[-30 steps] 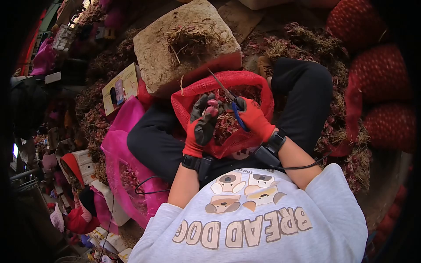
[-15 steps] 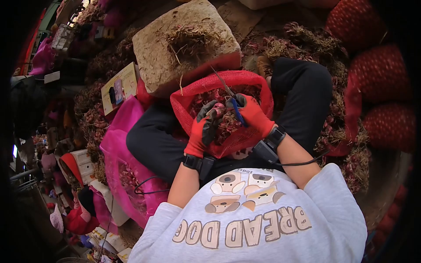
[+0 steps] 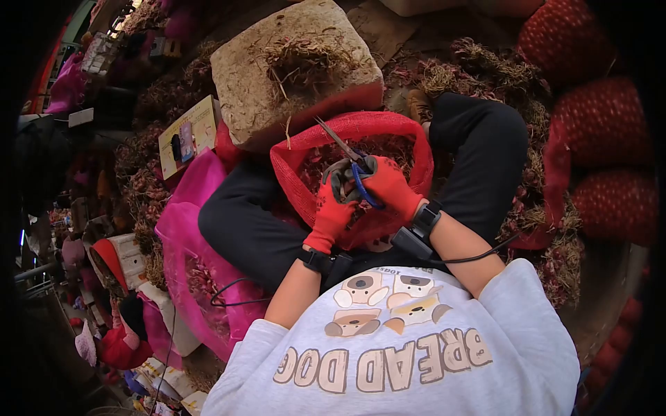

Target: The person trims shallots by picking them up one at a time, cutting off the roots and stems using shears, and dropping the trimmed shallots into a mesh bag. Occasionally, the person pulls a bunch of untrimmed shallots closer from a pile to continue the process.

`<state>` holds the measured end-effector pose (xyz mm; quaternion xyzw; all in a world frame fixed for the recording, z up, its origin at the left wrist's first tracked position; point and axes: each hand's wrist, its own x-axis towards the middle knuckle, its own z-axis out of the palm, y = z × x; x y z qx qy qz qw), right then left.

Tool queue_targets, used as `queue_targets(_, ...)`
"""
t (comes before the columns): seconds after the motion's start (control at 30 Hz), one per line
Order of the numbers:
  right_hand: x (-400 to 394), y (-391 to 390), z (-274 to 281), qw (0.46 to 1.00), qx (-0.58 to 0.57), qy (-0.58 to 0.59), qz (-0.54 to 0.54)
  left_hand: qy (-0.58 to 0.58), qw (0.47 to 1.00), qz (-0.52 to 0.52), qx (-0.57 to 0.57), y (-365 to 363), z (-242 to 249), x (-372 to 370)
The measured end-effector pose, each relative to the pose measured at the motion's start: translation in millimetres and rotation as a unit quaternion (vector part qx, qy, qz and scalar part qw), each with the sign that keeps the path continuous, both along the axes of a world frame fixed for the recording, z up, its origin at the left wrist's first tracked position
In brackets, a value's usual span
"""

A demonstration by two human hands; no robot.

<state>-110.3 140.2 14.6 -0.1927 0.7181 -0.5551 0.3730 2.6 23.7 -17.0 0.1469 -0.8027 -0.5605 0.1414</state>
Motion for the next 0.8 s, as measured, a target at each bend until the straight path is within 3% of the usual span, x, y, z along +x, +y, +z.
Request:
queue_targets(0.07, -3.9, 5.3, -10.1, 0.992, -0.039, -0.118, 0.005, -0.011, 0.996, 0.011, 0.093, 1.4, 0.9, 1.3)
queue_targets(0.17, -5.7, 5.8, -17.1, 0.997, -0.068, -0.022, 0.023, 0.014, 0.970, 0.017, 0.241, 2.5, -3.0, 1.5)
queue_targets(0.27, -7.5, 11.2, -15.8, 0.957, -0.111, -0.268, -0.023, 0.039, 0.937, 0.007, 0.347, -2.2, -5.2, -0.1)
queue_targets(0.37, -10.8, 13.8, -3.5, 0.940, -0.104, -0.319, -0.059, 0.043, 0.915, -0.008, 0.400, -12.9, -2.5, -1.3)
queue_targets(0.47, -17.0, 21.6, -16.1, 0.981, -0.062, -0.182, 0.001, 0.077, 0.888, 0.010, 0.453, -14.7, 7.5, -2.9)
queue_targets(0.5, -17.0, 24.0, -15.7, 0.999, 0.017, -0.023, 0.023, 0.088, 0.892, 0.023, 0.443, -14.8, 5.7, -3.2)
queue_targets(0.57, -13.3, 29.1, -8.5, 0.939, 0.169, 0.292, 0.063, 0.110, 0.900, 0.048, 0.420, -16.2, 0.2, -2.4)
queue_targets(0.67, -6.4, 41.1, 27.4, 0.896, 0.244, 0.356, 0.103, 0.139, 0.866, 0.093, 0.470, -18.9, 3.2, -0.9)
queue_targets(0.77, -5.1, 51.9, 35.9, 0.862, 0.300, 0.387, 0.129, 0.132, 0.902, 0.110, 0.396, -21.3, -4.6, -2.2)
queue_targets(0.8, -5.4, 53.7, 35.7, 0.862, 0.303, 0.383, 0.133, 0.149, 0.883, 0.103, 0.433, -20.8, -4.2, -2.8)
